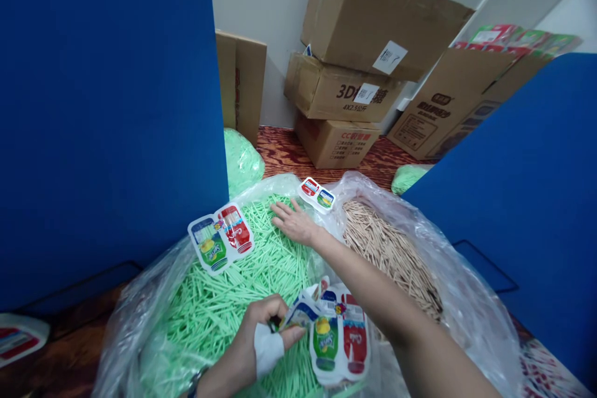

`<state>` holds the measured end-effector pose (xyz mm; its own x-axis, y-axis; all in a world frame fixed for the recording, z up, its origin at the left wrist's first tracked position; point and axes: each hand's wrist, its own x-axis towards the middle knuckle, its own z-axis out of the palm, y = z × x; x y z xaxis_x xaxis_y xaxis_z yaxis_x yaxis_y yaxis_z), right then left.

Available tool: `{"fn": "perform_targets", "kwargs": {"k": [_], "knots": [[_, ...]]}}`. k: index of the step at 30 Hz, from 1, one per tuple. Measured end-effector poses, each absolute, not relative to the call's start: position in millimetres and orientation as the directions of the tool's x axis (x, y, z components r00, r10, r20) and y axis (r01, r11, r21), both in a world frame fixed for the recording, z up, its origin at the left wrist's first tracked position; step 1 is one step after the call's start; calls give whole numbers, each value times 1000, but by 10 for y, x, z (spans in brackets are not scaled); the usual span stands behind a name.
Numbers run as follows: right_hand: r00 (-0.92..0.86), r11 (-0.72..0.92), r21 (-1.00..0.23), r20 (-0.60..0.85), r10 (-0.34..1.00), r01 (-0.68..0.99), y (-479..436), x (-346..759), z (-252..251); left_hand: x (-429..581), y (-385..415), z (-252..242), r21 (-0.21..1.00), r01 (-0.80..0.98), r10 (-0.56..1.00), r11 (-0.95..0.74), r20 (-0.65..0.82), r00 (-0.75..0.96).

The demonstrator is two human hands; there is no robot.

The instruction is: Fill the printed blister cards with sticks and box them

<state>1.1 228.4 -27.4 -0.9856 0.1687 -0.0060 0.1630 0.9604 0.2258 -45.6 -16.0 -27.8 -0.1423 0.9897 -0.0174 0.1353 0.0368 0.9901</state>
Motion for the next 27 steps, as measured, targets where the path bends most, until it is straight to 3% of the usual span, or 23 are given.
{"fn": "perform_targets", "kwargs": {"k": [8,13,15,17,18,20,27], "knots": [[-988,991,40,93,122,126,2246,195,-112,-458,-184,-278,991,130,986,17,5,-166],[-919,883,-330,99,383,333,2106,314,105,-428,-177,-286,995,96,989,8,6,-148],[-876,726,-593,72,477,347,2035,328,152,-419,-172,-277,995,95,990,6,8,-143],[-840,381,-882,-29,542,276,1971,329,149,-419,-164,-266,995,101,989,7,8,-151],[-828,193,-954,-86,555,229,1944,327,130,-422,-158,-261,995,99,987,2,14,-157],[-815,-31,-984,-163,555,175,1902,325,71,-433,-141,-257,996,86,985,-19,33,-167],[-804,-242,-955,-278,525,172,1870,415,-16,-515,-85,-322,994,105,976,-3,26,-214]]}}
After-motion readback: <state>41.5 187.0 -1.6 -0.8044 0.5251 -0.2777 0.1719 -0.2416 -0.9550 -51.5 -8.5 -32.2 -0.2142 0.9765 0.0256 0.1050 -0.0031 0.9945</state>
